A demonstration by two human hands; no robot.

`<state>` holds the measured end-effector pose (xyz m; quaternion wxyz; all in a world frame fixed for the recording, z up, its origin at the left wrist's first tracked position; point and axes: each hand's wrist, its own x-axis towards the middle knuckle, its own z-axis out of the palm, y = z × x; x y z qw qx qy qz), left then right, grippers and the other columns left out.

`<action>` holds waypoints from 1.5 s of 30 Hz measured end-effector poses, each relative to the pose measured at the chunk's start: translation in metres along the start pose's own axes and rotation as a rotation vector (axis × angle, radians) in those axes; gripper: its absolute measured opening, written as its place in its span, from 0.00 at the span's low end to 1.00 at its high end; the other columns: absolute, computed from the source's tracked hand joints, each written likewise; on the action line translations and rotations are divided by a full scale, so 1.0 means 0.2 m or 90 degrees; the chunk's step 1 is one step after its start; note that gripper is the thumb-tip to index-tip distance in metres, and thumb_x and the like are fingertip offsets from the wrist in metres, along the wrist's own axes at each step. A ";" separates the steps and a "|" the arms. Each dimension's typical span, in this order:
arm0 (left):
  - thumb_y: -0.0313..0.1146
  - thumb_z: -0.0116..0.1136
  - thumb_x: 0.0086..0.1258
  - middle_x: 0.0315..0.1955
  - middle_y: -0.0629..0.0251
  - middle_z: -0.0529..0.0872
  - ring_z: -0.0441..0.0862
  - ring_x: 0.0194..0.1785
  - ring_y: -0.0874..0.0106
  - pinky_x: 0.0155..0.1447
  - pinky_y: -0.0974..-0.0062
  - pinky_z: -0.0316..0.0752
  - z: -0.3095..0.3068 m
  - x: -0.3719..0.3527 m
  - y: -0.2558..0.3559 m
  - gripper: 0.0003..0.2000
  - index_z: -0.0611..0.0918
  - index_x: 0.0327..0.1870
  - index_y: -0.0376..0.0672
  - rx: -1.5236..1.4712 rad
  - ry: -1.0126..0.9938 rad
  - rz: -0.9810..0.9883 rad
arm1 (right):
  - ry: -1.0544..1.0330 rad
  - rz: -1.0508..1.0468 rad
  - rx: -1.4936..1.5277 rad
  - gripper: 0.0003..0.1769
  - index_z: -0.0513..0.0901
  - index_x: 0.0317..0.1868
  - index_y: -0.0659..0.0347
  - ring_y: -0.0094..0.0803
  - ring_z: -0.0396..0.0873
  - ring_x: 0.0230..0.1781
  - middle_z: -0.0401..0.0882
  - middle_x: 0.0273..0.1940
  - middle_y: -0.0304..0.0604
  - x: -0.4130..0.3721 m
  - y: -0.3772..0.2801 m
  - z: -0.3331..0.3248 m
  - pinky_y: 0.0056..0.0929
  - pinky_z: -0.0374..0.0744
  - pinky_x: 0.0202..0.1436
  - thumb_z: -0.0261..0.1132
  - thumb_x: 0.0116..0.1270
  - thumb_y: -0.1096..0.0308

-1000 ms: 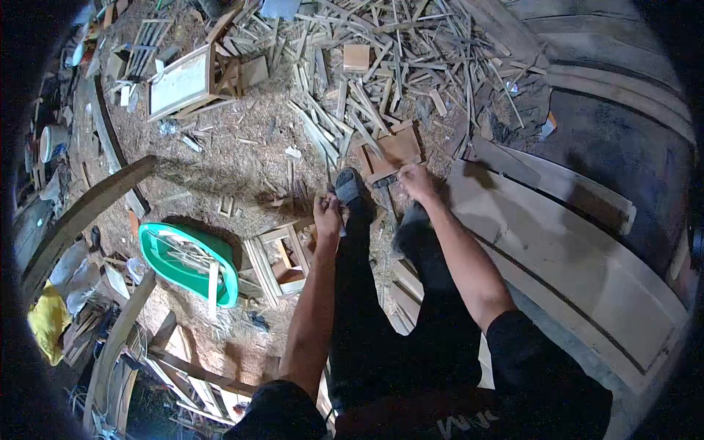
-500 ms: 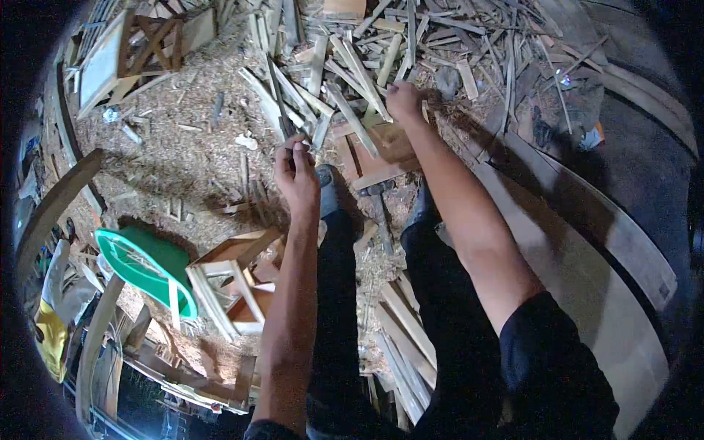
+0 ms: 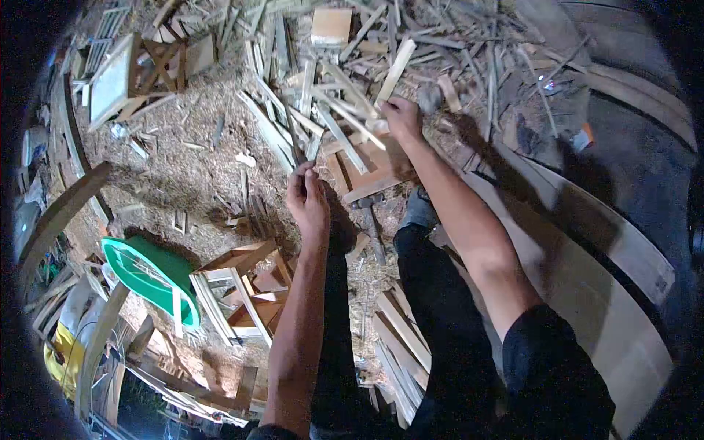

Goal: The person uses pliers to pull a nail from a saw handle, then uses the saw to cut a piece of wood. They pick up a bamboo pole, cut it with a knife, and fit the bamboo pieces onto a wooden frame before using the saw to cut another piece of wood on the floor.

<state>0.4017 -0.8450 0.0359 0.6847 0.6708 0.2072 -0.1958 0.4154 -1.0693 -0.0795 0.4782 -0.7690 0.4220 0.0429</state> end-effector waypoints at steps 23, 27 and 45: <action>0.32 0.64 0.67 0.27 0.71 0.83 0.77 0.29 0.81 0.34 0.81 0.72 -0.10 -1.74 2.87 0.09 0.84 0.44 0.40 0.048 -0.218 0.181 | -0.111 -0.361 0.526 0.16 0.83 0.50 0.70 0.16 0.77 0.33 0.84 0.35 0.35 -2.06 -2.96 -1.80 0.19 0.77 0.37 0.64 0.70 0.64; 0.31 0.63 0.68 0.19 0.79 0.76 0.66 0.20 0.87 0.23 0.84 0.57 -0.18 -2.03 2.91 0.04 0.84 0.38 0.40 -0.038 -0.158 0.176 | -0.198 -0.477 0.455 0.16 0.83 0.51 0.69 0.16 0.76 0.37 0.84 0.37 0.35 -2.37 -3.10 -1.94 0.17 0.76 0.40 0.63 0.71 0.65; 0.29 0.63 0.67 0.24 0.77 0.73 0.66 0.28 0.86 0.32 0.86 0.61 -0.20 -2.91 2.69 0.06 0.81 0.41 0.39 -0.241 0.269 0.345 | -0.683 -0.434 0.473 0.16 0.78 0.50 0.71 0.28 0.82 0.39 0.82 0.42 0.45 -2.90 -3.05 -2.12 0.28 0.83 0.45 0.53 0.76 0.65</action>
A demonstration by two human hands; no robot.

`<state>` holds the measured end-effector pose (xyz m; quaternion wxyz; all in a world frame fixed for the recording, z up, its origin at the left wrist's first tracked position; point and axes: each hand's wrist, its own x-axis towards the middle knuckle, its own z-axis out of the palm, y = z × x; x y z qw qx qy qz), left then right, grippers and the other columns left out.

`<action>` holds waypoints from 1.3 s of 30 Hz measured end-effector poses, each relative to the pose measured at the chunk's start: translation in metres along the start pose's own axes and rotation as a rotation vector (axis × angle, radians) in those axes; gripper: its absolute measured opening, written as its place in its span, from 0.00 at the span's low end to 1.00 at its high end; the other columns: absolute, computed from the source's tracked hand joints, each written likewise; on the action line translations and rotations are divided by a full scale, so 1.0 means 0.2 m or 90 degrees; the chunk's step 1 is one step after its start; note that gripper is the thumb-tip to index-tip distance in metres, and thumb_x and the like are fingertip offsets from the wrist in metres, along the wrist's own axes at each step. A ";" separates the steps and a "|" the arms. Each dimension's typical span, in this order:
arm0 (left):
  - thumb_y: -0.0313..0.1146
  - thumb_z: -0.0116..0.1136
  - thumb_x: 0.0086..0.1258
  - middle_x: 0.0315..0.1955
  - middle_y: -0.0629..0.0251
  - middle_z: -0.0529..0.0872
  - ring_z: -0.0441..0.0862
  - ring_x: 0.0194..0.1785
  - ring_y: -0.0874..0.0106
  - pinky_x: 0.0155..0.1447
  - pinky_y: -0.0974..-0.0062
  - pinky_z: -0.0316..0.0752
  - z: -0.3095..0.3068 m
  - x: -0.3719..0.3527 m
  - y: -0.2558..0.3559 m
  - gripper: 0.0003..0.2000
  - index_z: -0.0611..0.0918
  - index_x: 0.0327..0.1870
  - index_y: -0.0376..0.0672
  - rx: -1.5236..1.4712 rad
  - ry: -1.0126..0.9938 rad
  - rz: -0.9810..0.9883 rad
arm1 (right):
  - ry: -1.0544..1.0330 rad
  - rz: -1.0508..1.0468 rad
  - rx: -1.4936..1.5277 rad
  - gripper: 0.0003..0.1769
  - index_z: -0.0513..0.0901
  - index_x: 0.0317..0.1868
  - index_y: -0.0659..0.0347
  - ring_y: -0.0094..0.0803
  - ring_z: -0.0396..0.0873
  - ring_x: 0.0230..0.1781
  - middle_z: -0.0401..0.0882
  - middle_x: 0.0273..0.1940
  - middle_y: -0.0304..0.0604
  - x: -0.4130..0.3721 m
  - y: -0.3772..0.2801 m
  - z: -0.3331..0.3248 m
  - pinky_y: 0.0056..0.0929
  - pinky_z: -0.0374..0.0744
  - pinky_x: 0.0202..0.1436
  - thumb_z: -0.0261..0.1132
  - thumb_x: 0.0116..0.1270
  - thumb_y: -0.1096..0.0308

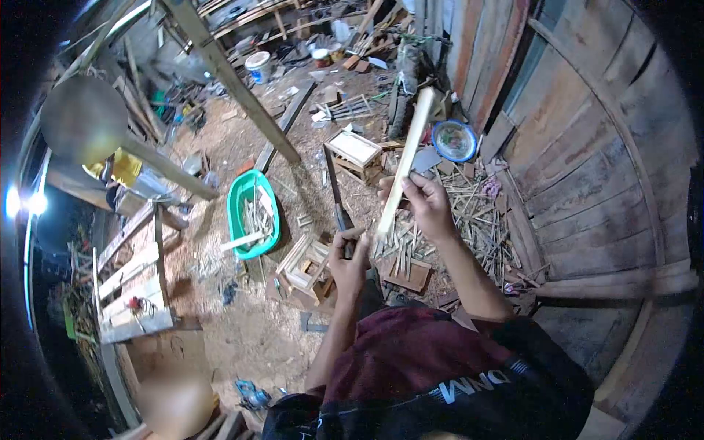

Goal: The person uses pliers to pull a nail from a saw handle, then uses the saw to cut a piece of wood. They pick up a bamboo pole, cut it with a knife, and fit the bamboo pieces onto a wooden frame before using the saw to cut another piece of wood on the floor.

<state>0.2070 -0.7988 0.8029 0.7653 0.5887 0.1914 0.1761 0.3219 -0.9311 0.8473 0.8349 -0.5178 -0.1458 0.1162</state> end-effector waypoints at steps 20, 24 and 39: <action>0.34 0.58 0.72 0.25 0.78 0.74 0.67 0.28 0.86 0.33 0.86 0.60 0.06 -0.10 0.25 0.09 0.83 0.45 0.39 0.003 -0.060 -0.055 | -0.090 0.055 0.093 0.16 0.77 0.51 0.70 0.29 0.82 0.38 0.82 0.45 0.49 0.03 -0.09 0.17 0.30 0.85 0.40 0.53 0.76 0.64; 0.33 0.62 0.69 0.24 0.75 0.80 0.69 0.24 0.87 0.28 0.86 0.62 -0.02 -0.07 0.26 0.08 0.83 0.42 0.39 0.033 -0.041 -0.070 | -0.123 0.064 0.107 0.16 0.76 0.52 0.70 0.29 0.82 0.38 0.82 0.45 0.48 0.07 -0.01 0.29 0.30 0.85 0.41 0.52 0.76 0.64; 0.33 0.63 0.69 0.24 0.73 0.79 0.71 0.25 0.85 0.29 0.84 0.63 -0.77 0.27 0.31 0.07 0.83 0.35 0.39 -0.042 -0.064 -0.068 | -0.155 0.032 0.004 0.17 0.78 0.49 0.72 0.29 0.83 0.39 0.82 0.41 0.47 0.20 0.37 0.97 0.28 0.85 0.45 0.51 0.77 0.63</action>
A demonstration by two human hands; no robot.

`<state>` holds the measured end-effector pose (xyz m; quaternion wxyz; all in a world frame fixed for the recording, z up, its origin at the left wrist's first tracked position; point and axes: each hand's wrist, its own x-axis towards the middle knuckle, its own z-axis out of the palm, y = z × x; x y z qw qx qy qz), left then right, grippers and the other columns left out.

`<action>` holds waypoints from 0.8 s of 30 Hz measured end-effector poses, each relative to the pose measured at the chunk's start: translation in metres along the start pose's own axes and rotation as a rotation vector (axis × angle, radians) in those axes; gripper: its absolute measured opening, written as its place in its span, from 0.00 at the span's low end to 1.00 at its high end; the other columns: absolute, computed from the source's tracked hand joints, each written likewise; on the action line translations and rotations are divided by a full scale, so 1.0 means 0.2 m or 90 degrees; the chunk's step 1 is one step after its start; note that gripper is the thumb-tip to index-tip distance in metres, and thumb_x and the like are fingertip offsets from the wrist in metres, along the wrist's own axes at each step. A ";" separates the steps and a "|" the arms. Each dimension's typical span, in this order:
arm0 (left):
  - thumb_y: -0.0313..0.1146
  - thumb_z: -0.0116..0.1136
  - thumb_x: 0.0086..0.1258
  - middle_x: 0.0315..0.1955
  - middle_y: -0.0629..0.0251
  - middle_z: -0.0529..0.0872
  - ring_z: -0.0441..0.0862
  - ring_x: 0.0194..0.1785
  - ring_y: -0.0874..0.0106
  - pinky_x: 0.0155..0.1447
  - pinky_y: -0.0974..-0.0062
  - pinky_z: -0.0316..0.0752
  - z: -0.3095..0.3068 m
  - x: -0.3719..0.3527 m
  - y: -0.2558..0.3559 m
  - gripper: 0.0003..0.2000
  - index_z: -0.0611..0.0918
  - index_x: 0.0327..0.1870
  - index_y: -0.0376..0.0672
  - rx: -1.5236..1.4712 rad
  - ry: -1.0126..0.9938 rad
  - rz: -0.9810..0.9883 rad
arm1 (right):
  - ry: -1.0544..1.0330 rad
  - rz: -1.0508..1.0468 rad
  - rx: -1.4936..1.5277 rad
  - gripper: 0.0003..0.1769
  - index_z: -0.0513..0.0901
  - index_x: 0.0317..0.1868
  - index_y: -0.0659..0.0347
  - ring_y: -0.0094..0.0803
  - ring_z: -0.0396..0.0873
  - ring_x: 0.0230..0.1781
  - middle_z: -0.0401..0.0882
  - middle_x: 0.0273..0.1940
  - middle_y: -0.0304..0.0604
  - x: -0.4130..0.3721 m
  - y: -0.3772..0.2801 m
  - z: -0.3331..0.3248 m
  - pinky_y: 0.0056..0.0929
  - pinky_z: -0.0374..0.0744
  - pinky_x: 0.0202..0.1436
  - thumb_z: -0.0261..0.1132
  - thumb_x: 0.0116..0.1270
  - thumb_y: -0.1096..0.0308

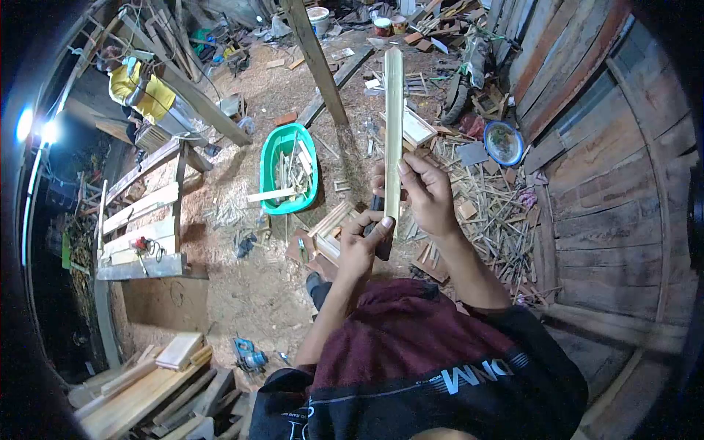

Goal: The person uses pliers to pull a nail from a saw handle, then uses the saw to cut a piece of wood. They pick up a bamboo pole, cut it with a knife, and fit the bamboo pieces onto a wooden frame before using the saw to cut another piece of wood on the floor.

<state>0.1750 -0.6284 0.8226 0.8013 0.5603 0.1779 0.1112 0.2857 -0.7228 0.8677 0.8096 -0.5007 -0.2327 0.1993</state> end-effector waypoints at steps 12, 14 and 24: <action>0.29 0.67 0.64 0.23 0.75 0.77 0.68 0.27 0.83 0.32 0.82 0.63 -0.45 0.15 0.15 0.05 0.84 0.33 0.39 0.296 -0.017 0.055 | 0.294 -0.174 -0.214 0.14 0.80 0.44 0.66 0.11 0.69 0.27 0.74 0.29 0.27 0.27 -0.15 0.22 0.13 0.70 0.30 0.60 0.74 0.61; 0.29 0.66 0.65 0.23 0.75 0.77 0.68 0.27 0.84 0.31 0.83 0.62 -0.45 0.16 0.00 0.05 0.84 0.33 0.38 0.265 -0.050 0.094 | 0.279 -0.203 -0.256 0.14 0.80 0.44 0.65 0.11 0.69 0.27 0.73 0.29 0.27 0.25 -0.21 0.16 0.13 0.70 0.29 0.60 0.73 0.61; 0.27 0.64 0.66 0.30 0.70 0.80 0.73 0.30 0.81 0.35 0.82 0.68 -0.24 0.12 -0.29 0.06 0.84 0.41 0.37 0.232 -0.137 0.114 | 0.204 -0.126 -0.168 0.12 0.78 0.45 0.65 0.22 0.78 0.30 0.78 0.33 0.36 0.05 -0.30 -0.08 0.24 0.81 0.34 0.55 0.75 0.63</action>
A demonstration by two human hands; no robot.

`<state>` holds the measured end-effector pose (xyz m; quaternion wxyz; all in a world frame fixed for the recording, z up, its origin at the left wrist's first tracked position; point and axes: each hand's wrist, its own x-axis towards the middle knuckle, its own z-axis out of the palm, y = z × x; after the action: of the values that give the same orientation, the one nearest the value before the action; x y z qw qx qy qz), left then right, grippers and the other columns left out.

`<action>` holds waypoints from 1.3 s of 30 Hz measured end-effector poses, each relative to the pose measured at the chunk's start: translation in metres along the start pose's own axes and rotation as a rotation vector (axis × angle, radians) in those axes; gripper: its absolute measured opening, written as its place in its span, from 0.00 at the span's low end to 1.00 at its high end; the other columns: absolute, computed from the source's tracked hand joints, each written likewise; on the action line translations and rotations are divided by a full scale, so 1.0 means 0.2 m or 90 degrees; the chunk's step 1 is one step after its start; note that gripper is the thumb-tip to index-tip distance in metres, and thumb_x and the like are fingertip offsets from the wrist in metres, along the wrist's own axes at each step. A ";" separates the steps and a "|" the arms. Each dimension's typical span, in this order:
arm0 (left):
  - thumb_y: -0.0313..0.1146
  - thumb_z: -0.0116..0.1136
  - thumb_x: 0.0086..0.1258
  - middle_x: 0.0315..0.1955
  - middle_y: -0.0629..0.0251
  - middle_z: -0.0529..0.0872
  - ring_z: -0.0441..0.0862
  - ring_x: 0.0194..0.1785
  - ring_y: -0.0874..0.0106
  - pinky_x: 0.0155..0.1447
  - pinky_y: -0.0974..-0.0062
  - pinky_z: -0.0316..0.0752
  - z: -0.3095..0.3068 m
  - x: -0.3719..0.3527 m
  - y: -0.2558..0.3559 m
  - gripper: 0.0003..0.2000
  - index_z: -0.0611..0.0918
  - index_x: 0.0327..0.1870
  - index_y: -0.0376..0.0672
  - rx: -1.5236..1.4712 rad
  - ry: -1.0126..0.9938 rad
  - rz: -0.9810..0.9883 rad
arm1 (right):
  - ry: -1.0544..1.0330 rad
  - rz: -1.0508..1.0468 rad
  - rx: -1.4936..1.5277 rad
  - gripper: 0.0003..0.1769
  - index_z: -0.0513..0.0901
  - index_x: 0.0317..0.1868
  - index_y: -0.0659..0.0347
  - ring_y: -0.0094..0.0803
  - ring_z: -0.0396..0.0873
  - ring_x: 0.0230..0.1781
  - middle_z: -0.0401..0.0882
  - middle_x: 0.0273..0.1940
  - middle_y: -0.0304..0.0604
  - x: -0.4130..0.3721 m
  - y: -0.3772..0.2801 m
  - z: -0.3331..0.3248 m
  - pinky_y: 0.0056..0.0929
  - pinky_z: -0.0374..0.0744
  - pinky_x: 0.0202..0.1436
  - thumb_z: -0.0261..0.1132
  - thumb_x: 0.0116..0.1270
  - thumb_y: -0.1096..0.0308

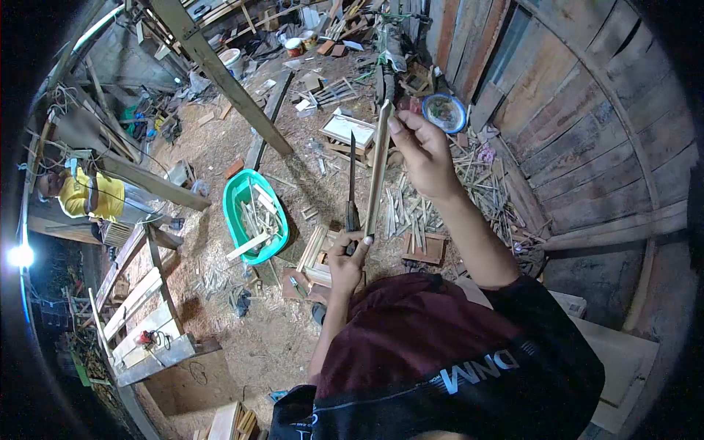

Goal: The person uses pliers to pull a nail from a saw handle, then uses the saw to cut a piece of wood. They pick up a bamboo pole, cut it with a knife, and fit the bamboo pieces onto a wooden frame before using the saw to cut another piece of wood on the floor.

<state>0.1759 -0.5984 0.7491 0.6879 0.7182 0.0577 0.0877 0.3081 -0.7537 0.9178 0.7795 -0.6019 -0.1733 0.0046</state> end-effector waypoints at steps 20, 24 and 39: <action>0.32 0.67 0.66 0.21 0.79 0.75 0.66 0.23 0.86 0.27 0.85 0.59 0.17 0.00 0.09 0.07 0.82 0.33 0.40 -0.055 0.070 -0.157 | -0.076 0.074 0.083 0.15 0.77 0.51 0.70 0.24 0.80 0.37 0.82 0.37 0.41 -0.16 0.34 -0.07 0.23 0.79 0.44 0.57 0.74 0.65; 0.37 0.60 0.71 0.20 0.81 0.70 0.62 0.25 0.88 0.29 0.86 0.55 0.35 0.03 0.09 0.09 0.82 0.36 0.40 -0.079 0.130 -0.080 | -0.005 0.099 0.153 0.11 0.74 0.50 0.63 0.28 0.79 0.27 0.77 0.29 0.40 -0.15 0.37 -0.26 0.28 0.81 0.35 0.50 0.77 0.66; 0.30 0.48 0.74 0.35 0.63 0.82 0.76 0.30 0.78 0.33 0.80 0.73 1.12 0.18 0.09 0.15 0.69 0.60 0.42 -0.341 0.097 -0.171 | 0.096 0.190 -0.069 0.14 0.73 0.53 0.62 0.18 0.71 0.21 0.75 0.27 0.36 -0.50 0.49 -1.13 0.19 0.70 0.21 0.54 0.76 0.63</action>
<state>0.2572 -0.8100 0.7602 0.8518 0.4887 0.1785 0.0612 0.2960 -0.9611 0.7509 0.7472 -0.6610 -0.0231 0.0656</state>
